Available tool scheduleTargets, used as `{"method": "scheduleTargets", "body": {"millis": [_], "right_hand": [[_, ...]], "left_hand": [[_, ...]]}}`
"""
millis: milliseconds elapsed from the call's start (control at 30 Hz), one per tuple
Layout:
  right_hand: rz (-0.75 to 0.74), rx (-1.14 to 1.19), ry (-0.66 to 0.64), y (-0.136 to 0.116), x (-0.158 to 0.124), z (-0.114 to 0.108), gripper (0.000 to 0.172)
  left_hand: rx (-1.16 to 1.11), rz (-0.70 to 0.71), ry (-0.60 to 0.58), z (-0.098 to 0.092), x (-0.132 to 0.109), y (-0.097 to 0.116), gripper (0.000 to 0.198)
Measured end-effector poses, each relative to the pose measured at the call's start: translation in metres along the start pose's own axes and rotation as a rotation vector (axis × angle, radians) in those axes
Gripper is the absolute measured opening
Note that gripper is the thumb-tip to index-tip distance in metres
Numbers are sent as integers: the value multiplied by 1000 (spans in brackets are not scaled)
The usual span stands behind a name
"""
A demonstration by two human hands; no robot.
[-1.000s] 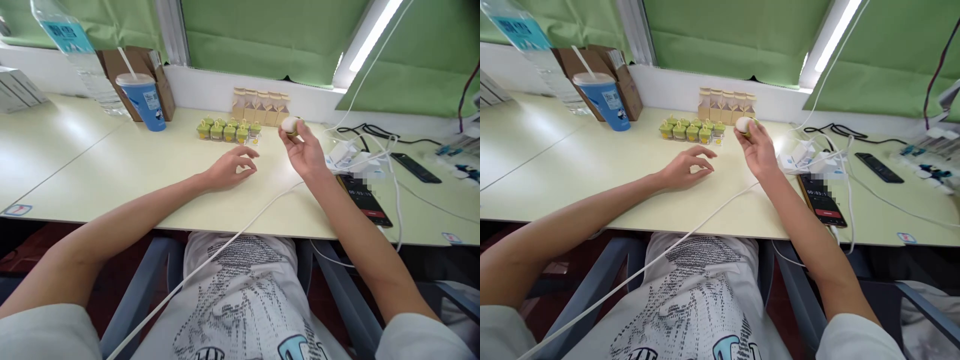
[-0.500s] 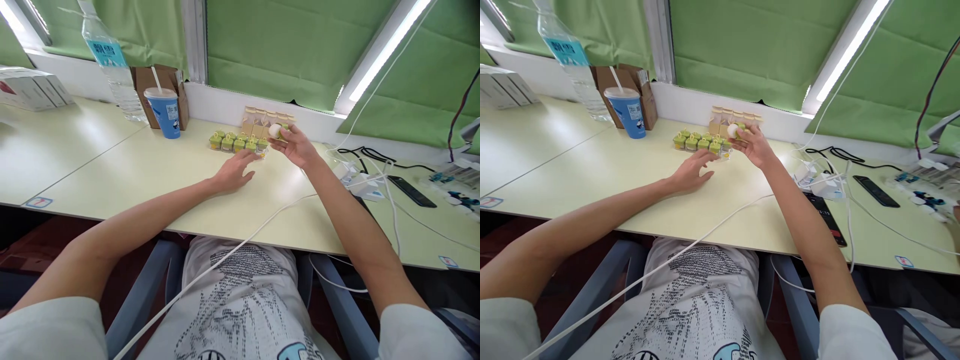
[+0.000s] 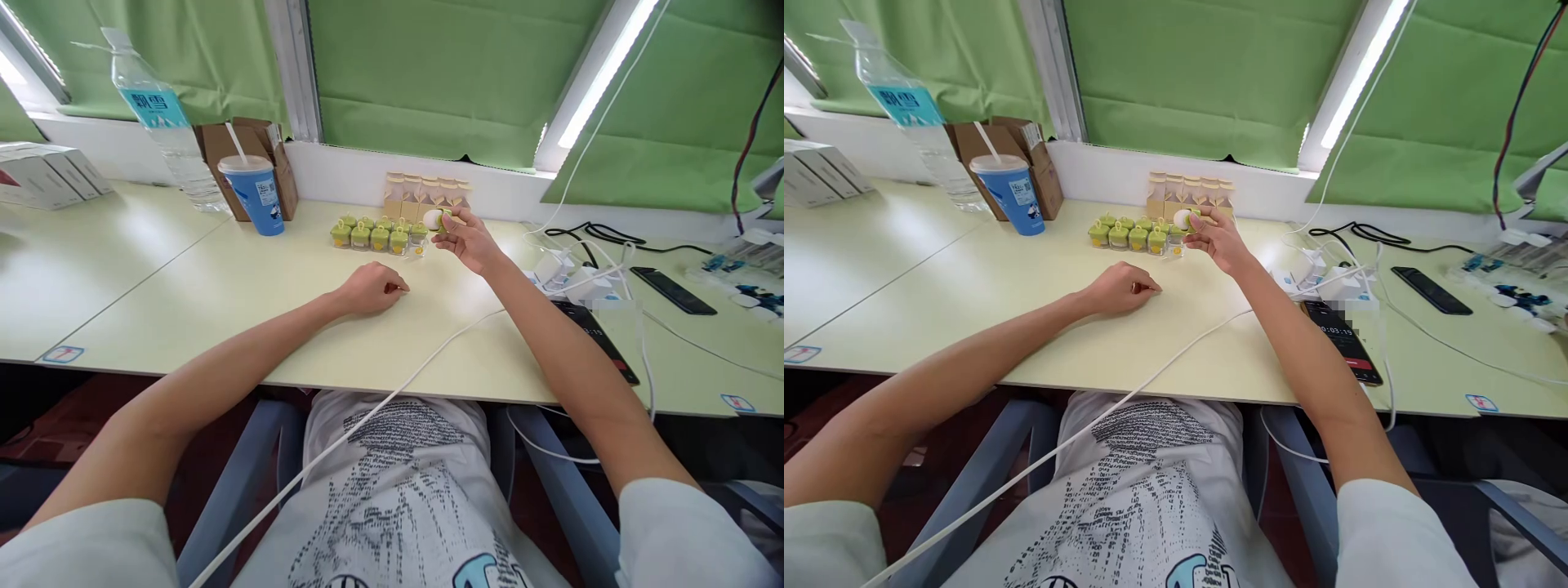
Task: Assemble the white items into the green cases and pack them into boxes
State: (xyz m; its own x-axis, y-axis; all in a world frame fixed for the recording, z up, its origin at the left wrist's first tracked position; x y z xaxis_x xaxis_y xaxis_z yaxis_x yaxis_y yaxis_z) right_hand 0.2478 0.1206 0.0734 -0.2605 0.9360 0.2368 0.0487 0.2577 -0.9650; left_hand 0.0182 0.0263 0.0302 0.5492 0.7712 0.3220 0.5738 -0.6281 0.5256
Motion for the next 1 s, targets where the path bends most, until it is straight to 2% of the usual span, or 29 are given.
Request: {"method": "scheduleTargets", "body": {"millis": [133,300,433,633,800,1000], "right_hand": [[-30,-62,-2,3,8,-3,51],[-127,-222,-55,-2,28,-9,57],[-159,-442,-107,-10,45,-13,58],[-103,-719,-203,-12,57,-7,49],[-232,-1018,-216,-7,66,2,40],[-230,-1035,-207,2,72,7,47]], "left_hand": [[45,3,3,-1,0,-3,34],[96,15,-24,0,-1,-1,37],[101,10,-39,1,-1,1,38],[89,23,-37,2,-2,0,37],[116,16,-55,3,-2,1,41],[133,14,-72,4,-3,3,43]]}}
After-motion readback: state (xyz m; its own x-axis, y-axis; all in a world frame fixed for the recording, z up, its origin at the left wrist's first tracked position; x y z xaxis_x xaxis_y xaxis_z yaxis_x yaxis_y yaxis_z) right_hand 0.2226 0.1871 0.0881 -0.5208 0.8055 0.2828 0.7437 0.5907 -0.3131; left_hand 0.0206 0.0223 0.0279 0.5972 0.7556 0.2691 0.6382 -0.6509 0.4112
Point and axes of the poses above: each hand's wrist, its own x-axis towards the middle knuckle, its own z-axis out of the palm, y = z × x, the point moved 4 cm from there along x, towards the middle knuckle, and after that the axes turned 12 degrees about -x, right-handed, at the moved point
